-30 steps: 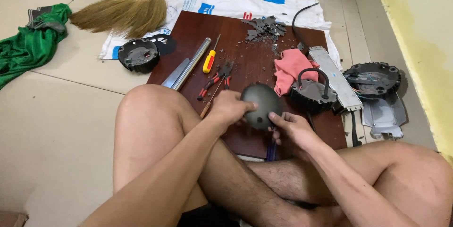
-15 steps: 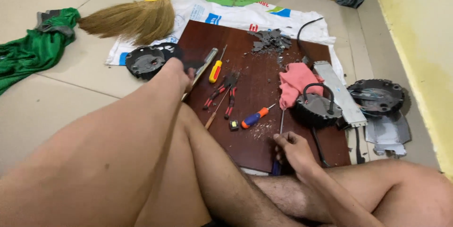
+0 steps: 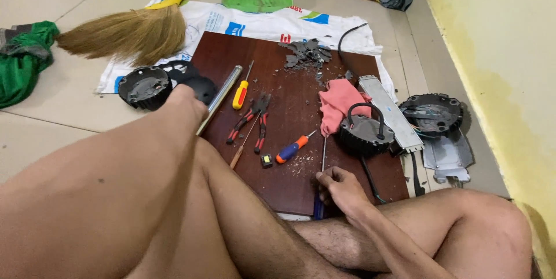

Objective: The person sits on the floor and uses a screwdriver to remove screws from a black circular electronic component. They then use a pink cloth to wipe the component and continue to unscrew and disassemble the device.

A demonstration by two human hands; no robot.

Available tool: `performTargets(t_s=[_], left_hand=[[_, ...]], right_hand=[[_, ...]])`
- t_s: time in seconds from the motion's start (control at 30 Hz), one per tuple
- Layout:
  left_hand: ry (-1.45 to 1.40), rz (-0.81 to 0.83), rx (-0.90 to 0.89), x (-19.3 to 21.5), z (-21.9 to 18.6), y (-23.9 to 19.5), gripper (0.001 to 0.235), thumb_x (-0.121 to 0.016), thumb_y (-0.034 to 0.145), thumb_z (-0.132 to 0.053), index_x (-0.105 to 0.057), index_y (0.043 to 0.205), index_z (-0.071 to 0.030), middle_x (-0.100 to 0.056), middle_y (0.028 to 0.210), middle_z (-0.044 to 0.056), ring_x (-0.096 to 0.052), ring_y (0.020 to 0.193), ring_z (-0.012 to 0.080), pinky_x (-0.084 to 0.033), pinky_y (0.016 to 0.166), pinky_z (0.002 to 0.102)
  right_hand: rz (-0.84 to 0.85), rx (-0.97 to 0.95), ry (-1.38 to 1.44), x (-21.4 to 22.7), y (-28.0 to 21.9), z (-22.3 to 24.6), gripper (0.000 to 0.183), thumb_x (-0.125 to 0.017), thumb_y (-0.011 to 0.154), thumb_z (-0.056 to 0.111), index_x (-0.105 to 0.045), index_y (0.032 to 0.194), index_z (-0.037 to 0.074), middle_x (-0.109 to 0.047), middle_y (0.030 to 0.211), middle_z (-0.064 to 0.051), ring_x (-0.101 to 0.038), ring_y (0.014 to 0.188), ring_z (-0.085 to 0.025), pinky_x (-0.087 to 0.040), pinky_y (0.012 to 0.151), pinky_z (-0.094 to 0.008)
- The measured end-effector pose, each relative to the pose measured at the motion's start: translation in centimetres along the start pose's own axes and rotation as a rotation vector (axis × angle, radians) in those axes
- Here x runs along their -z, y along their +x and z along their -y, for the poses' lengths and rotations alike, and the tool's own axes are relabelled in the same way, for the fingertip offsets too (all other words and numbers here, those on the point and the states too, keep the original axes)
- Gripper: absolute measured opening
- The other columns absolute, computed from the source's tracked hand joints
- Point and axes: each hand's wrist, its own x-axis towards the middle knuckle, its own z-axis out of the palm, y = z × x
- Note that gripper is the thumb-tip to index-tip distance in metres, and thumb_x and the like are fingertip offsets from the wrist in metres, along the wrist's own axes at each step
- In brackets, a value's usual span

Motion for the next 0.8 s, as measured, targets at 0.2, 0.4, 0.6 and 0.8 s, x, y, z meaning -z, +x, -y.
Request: performTargets(t_s=[0.2, 0.4, 0.6, 0.8], left_hand=[[-1.139, -0.580, 0.436, 2.7, -5.4, 1.9, 0.054, -0.087, 0.065, -0.030, -0.078, 0.115, -0.012, -0.079, 0.107, 0.004, -0.078, 0.105, 0.0319, -0.066, 0.078, 0.048], [-1.814, -0.906, 0.123, 10.6, -18.5, -9.0, 0.029, -0.061, 0.090, -0.036, -0.081, 0.110, -0.028, -0.081, 0.109, 0.006, -0.074, 0.114, 0.0346, -0.061, 0.097, 0.052], [-2.033, -0.520, -0.151, 12.9, -21.7, -16.5, 0.054, -0.062, 0.085, -0.065, -0.079, 0.120, -0.028, -0.081, 0.114, 0.005, -0.072, 0.122, 0.0269, -0.058, 0.104, 0.046], [-2.136, -0.463, -0.307, 12.1, -23.2, -11.3, 0.039, -0.073, 0.084, -0.031, -0.078, 0.116, -0.009, -0.078, 0.094, 0.014, -0.078, 0.073, 0.0277, -0.067, 0.056, 0.042]], right_hand=[[-0.113, -0.013, -0.367, 0.5, 1.3, -0.9, 0.059, -0.076, 0.090, 0.055, -0.065, 0.125, 0.010, -0.074, 0.123, -0.026, -0.069, 0.122, -0.042, -0.056, 0.104, -0.055], [-0.074, 0.037, -0.669, -0.1, 3.1, -2.8, 0.047, -0.077, 0.091, 0.041, -0.068, 0.120, 0.005, -0.076, 0.120, -0.021, -0.071, 0.122, -0.040, -0.058, 0.104, -0.054], [0.013, 0.041, -0.006, 0.7, 1.2, -2.0, 0.044, -0.083, 0.088, 0.043, -0.078, 0.108, 0.004, -0.073, 0.095, -0.020, -0.076, 0.093, -0.031, -0.067, 0.082, -0.045], [0.207, -0.106, 0.395, 5.1, -3.1, 2.7, 0.055, -0.057, 0.104, 0.032, -0.061, 0.144, -0.006, -0.067, 0.135, -0.034, -0.065, 0.126, -0.044, -0.049, 0.109, -0.063]])
